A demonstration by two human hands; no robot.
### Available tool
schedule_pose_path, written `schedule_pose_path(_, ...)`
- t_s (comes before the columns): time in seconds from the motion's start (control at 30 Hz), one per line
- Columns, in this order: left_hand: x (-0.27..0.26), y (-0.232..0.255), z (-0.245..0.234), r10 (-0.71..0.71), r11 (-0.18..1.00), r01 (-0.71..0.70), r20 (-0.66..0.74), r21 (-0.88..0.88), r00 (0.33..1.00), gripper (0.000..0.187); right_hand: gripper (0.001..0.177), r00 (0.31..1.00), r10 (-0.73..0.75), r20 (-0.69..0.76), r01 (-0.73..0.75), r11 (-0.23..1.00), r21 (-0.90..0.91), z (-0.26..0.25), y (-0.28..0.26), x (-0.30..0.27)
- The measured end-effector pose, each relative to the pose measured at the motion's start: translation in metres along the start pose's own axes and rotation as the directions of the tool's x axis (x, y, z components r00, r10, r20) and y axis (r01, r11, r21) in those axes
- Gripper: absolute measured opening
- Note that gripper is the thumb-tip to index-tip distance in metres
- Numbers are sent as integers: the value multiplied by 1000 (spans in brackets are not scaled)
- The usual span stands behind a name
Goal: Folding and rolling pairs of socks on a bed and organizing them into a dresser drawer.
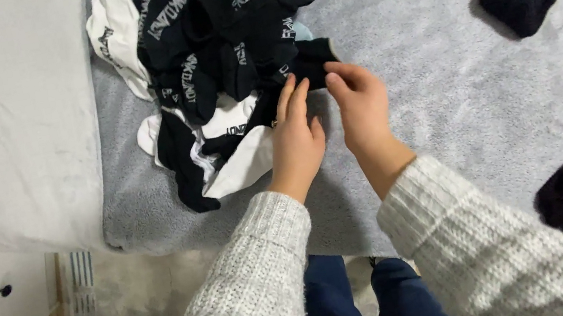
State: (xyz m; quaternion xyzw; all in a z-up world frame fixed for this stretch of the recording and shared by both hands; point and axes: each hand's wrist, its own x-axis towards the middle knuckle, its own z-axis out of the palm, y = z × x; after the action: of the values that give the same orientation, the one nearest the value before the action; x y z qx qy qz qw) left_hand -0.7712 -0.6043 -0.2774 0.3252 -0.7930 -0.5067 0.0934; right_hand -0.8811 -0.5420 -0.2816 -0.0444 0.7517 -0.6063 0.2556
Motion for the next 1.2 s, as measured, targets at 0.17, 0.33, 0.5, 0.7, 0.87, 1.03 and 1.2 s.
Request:
schedule_pose_path(0.17,-2,8,9,16,996,-12,-51,84,999,60,14,985,-79,-155,108,976,190,-34,3,2)
schedule_pose_path(0.33,-6,19,24,-39,983,63,-134,174,990,61,18,956,-160,-246,220,946,239,-95,-18,-2)
schedule_pose_path(0.5,-7,25,59,147,985,-110,-300,136,943,39,28,961,-262,-90,277,907,318,-161,-30,-7)
schedule_pose_path(0.7,-21,84,109,85,799,133,329,-587,940,42,42,960,-251,126,180,895,408,-212,-56,-20)
schedule_pose_path(0.87,-50,104,134,-63,759,299,391,-579,918,16,43,956,-277,102,218,896,386,-254,-45,1)
schedule_pose_path(1.03,-74,136,134,-225,672,411,359,-616,906,17,40,957,-264,116,200,898,393,-273,-27,16)
schedule_pose_path(1.2,-76,110,140,-210,837,286,210,-466,955,60,18,955,-233,185,114,860,497,-276,-11,38)
